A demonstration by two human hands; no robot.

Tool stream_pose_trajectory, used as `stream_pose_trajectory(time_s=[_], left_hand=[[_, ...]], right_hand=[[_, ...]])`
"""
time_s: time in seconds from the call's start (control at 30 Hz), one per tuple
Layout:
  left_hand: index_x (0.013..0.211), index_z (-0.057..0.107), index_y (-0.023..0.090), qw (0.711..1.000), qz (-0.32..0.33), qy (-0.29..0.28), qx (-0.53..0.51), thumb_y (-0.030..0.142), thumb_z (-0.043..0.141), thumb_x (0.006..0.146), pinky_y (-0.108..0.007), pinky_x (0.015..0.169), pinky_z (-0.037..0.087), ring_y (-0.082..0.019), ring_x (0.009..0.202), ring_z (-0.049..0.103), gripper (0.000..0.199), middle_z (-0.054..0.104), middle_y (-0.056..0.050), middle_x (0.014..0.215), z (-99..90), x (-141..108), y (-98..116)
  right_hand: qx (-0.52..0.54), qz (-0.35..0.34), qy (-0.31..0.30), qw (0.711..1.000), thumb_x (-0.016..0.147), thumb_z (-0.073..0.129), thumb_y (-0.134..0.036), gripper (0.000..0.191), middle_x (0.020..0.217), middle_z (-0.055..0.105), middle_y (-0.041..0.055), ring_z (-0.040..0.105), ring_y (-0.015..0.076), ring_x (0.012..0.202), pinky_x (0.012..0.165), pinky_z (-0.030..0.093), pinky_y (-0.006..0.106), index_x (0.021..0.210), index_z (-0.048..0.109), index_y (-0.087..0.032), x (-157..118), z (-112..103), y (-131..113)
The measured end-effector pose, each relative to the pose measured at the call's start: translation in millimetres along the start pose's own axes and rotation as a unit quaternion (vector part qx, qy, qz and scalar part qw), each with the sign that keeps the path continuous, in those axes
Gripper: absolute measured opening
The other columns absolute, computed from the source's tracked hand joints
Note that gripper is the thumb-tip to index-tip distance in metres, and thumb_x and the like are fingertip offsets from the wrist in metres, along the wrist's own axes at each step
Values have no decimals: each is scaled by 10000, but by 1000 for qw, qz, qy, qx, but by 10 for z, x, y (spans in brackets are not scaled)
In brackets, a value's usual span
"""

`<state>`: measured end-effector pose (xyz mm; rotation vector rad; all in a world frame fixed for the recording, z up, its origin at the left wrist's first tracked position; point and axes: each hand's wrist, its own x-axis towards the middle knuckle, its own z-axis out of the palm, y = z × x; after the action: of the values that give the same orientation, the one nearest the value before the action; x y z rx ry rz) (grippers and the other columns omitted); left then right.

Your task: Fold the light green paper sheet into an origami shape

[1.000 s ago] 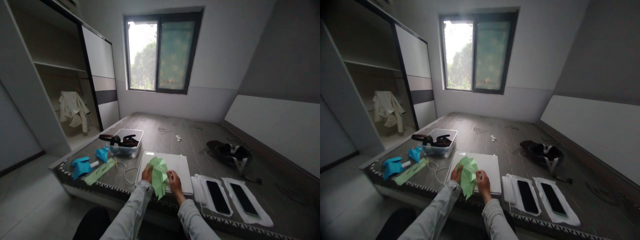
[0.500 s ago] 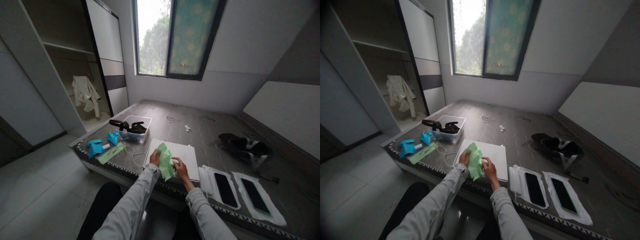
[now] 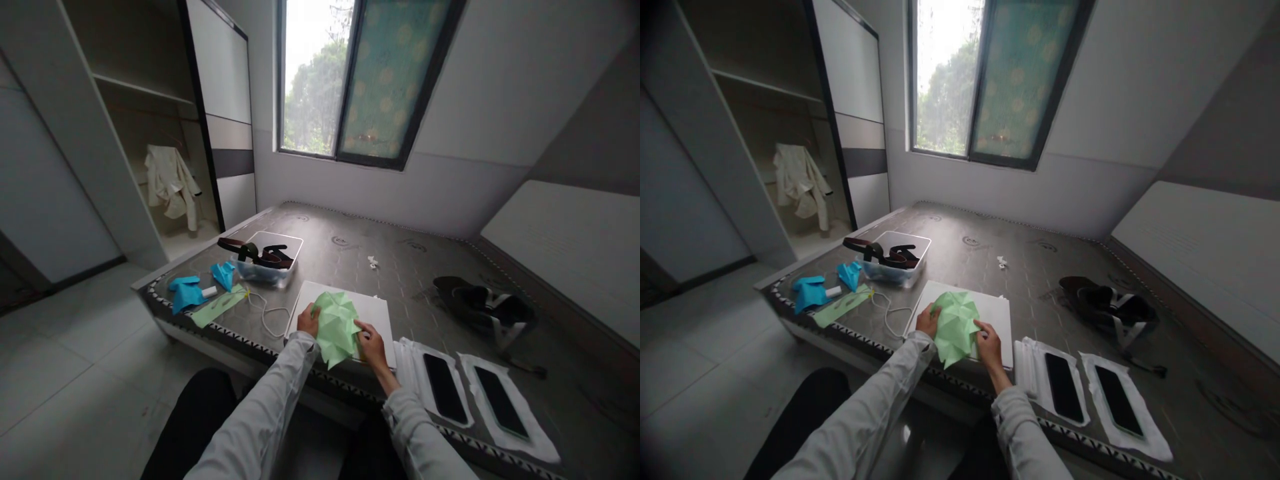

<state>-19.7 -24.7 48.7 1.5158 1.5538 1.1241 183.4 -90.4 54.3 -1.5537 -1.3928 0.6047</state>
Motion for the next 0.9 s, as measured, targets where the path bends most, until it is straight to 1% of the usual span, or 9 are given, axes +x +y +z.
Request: stream_pose_trajectory(time_s=[0.13, 0.27, 0.4, 0.53, 0.57, 0.63, 0.73, 0.8, 0.9], left_hand=[[1120, 628, 208, 998, -55, 23, 29, 323, 532, 898, -314, 813, 482, -231, 926, 663, 268, 711, -79, 945, 38, 49, 0], [1196, 568, 230, 997, -75, 14, 29, 319, 662, 822, -298, 791, 487, -227, 904, 674, 396, 710, -73, 965, 51, 86, 15], [1338, 456, 256, 1000, -25, -11, -2, 206, 776, 695, -295, 851, 482, -223, 983, 654, 720, 694, -49, 1017, 56, 60, 28], [1407, 390, 254, 996, 77, -30, -37, 119, 803, 599, -316, 902, 484, -233, 1109, 579, 918, 592, -73, 1242, 64, 36, 21], [1416, 382, 253, 993, 96, -46, -47, 111, 800, 589, -319, 886, 495, -235, 1116, 569, 938, 551, -84, 1300, 67, 39, 14], [1431, 367, 260, 987, 124, -87, -62, 94, 789, 578, -332, 873, 510, -250, 1158, 541, 966, 468, -99, 1391, 77, 57, -4], [1434, 369, 245, 975, 168, -137, -56, 50, 794, 533, -407, 1033, 428, -297, 1330, 399, 1015, 379, -118, 1472, 96, 96, -40], [1434, 373, 231, 970, 187, -151, -42, 42, 813, 503, -454, 1130, 315, -311, 1400, 301, 1048, 339, -129, 1503, 106, 116, -60], [1439, 366, 257, 972, 182, -146, -37, 83, 846, 488, -486, 1155, 265, -314, 1423, 263, 1079, 273, -122, 1543, 112, 129, -71]], right_hand=[[-24, -8, 2, 1000, 708, 499, -272, 393, 1095, 707, 98, 647, 235, 1019, 836, 535, 345, 1011, 731, -177, -15, -298, 77], [-63, -10, 0, 998, 740, 559, -388, 334, 982, 725, 102, 663, 249, 859, 763, 530, 369, 926, 753, -191, -59, -603, 92], [-140, -73, -33, 987, 770, 601, -445, 252, 942, 704, 90, 628, 271, 931, 870, 481, 415, 789, 752, -244, -141, -875, 80], [-255, -174, -105, 945, 821, 607, -372, 152, 1118, 639, 84, 570, 268, 1085, 953, 445, 423, 822, 715, -266, -213, -1077, 50], [-270, -185, -117, 938, 811, 627, -357, 142, 1171, 622, 80, 552, 267, 1125, 971, 440, 422, 890, 707, -270, -220, -1111, 38], [-292, -197, -142, 925, 773, 677, -352, 323, 1290, 575, 70, 508, 268, 1205, 1017, 415, 431, 1089, 662, -288, -221, -1154, 9], [-314, -198, -191, 909, 734, 710, -337, 628, 1456, 455, 49, 427, 266, 1310, 1080, 360, 444, 1332, 519, -324, -212, -1147, -35], [-322, -193, -229, 898, 740, 693, -288, 636, 1510, 389, 33, 379, 266, 1357, 1109, 320, 452, 1348, 513, -340, -210, -1103, -64], [-312, -181, -265, 894, 768, 643, -215, 441, 1508, 394, 25, 393, 271, 1357, 1109, 315, 460, 1193, 654, -332, -217, -1010, -119]])
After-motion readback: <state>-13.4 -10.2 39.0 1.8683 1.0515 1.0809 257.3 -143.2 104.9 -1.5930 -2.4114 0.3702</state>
